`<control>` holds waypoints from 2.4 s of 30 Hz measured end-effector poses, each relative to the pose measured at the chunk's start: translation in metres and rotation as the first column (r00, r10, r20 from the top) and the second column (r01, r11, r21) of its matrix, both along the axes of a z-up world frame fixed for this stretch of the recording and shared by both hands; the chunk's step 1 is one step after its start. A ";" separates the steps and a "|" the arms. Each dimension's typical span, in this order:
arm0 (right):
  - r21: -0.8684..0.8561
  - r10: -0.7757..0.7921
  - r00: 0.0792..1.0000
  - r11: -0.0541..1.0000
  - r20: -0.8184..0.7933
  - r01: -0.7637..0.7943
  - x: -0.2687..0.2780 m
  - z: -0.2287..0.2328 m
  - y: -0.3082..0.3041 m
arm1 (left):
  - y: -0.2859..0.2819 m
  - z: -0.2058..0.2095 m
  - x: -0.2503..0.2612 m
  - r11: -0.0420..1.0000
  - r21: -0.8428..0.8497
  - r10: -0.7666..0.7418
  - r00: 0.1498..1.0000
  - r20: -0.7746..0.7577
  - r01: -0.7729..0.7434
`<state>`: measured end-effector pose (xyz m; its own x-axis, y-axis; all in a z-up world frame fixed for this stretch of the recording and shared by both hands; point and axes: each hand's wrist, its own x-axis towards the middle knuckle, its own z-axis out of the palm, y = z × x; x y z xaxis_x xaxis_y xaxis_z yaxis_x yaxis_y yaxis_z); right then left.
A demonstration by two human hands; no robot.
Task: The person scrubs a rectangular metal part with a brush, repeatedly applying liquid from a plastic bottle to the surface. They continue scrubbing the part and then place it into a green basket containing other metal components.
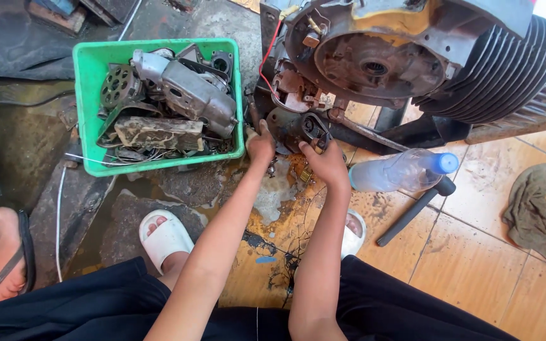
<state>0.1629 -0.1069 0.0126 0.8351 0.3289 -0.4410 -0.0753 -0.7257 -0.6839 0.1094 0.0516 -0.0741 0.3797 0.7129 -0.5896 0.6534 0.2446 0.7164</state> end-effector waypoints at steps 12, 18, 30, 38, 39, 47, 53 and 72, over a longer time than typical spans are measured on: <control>0.017 -0.083 0.996 0.996 -0.025 0.083 0.001 0.040 -0.006 | -0.038 -0.011 -0.040 0.993 0.058 0.111 0.991 -0.072 -0.107; -0.180 0.060 0.988 0.980 -0.143 -0.085 -0.018 0.090 0.012 | -0.058 -0.019 -0.082 0.995 0.091 0.026 1.000 0.008 -0.026; -0.008 0.508 0.860 0.861 0.040 -0.508 -0.068 0.336 0.044 | -0.030 0.036 -0.054 0.835 -0.299 0.550 0.713 0.436 -0.461; -0.347 0.892 0.354 0.439 0.281 -0.829 -0.045 0.408 0.073 | 0.043 0.212 -0.056 0.729 -0.607 0.683 0.268 0.680 -0.317; -0.417 0.913 0.342 0.406 0.222 -0.813 -0.044 0.414 0.076 | 0.047 0.233 -0.059 0.775 -0.583 0.629 0.214 0.747 -0.244; -0.183 0.672 0.308 0.555 0.673 -0.812 -0.063 0.400 0.040 | 0.067 0.317 -0.066 0.720 -0.621 0.690 0.227 0.687 -0.308; 0.292 0.266 0.741 0.797 0.617 -0.529 -0.102 0.383 0.038 | 0.057 0.365 -0.089 0.716 -0.572 0.693 0.304 0.654 -0.400; 0.412 -0.303 0.943 0.883 0.137 0.224 -0.144 0.276 0.024 | 0.065 0.357 -0.149 0.693 -0.619 0.719 0.300 0.627 -0.370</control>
